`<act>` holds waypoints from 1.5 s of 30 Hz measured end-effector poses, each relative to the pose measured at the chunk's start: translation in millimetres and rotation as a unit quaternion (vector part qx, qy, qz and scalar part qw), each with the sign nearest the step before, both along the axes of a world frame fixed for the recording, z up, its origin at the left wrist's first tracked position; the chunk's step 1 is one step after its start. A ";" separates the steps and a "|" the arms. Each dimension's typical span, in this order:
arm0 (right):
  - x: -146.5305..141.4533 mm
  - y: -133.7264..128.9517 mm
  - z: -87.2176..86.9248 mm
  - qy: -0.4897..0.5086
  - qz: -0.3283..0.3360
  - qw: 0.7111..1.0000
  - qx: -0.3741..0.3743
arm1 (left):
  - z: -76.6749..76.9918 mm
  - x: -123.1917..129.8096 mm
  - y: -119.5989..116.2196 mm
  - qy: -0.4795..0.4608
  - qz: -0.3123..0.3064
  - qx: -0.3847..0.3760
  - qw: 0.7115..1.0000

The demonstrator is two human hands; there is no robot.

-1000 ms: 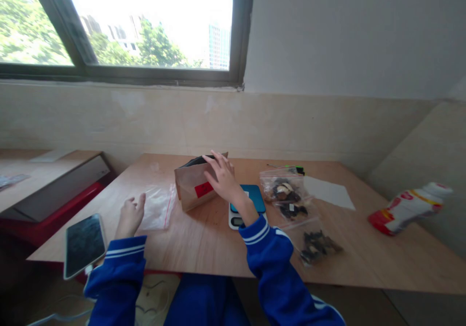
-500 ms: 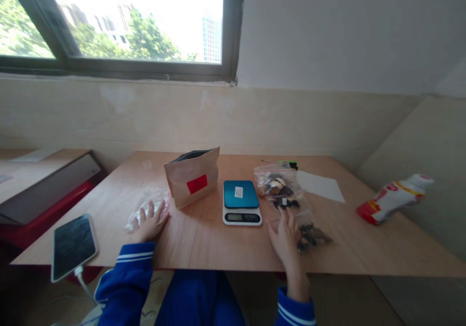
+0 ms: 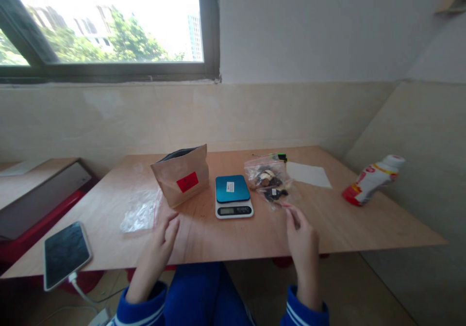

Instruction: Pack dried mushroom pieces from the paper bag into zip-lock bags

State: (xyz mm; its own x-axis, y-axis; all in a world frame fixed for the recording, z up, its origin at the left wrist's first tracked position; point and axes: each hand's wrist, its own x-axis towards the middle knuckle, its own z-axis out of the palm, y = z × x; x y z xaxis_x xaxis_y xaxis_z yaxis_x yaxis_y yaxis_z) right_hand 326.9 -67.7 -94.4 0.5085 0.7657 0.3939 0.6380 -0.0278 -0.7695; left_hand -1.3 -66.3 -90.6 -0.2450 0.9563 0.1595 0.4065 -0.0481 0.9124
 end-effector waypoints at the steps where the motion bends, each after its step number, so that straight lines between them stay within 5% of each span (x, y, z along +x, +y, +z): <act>1: -7.9 -4.3 12.4 0.043 0.031 0.998 0.038 | 7.6 13.7 -3.7 -0.052 -0.034 -0.008 0.998; 7: -68.0 -21.0 61.6 0.177 0.260 0.949 0.028 | 40.7 70.0 -16.9 -0.305 -0.249 -0.153 0.907; 10: -91.0 -24.6 67.9 0.179 0.389 0.904 0.008 | 39.5 69.9 -12.2 -0.369 -0.218 -0.163 0.889; 16: -116.8 -25.9 73.7 0.140 0.534 0.834 -0.002 | 29.0 52.0 -7.2 -0.322 -0.130 -0.199 0.916; 19: -119.7 -25.2 75.0 0.116 0.547 0.829 0.004 | 27.0 49.7 -13.5 -0.341 -0.074 -0.129 0.928; 23: -115.2 -23.5 72.2 0.108 0.543 0.832 -0.017 | 27.2 47.1 -14.7 -0.355 -0.100 -0.075 0.927; 31: -130.8 -15.3 59.7 0.075 0.475 0.877 -0.005 | 28.5 47.5 -10.5 -0.208 -0.097 0.033 0.973; 45: -146.6 -10.3 49.2 0.028 0.414 0.909 -0.031 | 19.8 48.7 -14.7 -0.112 -0.074 0.064 0.989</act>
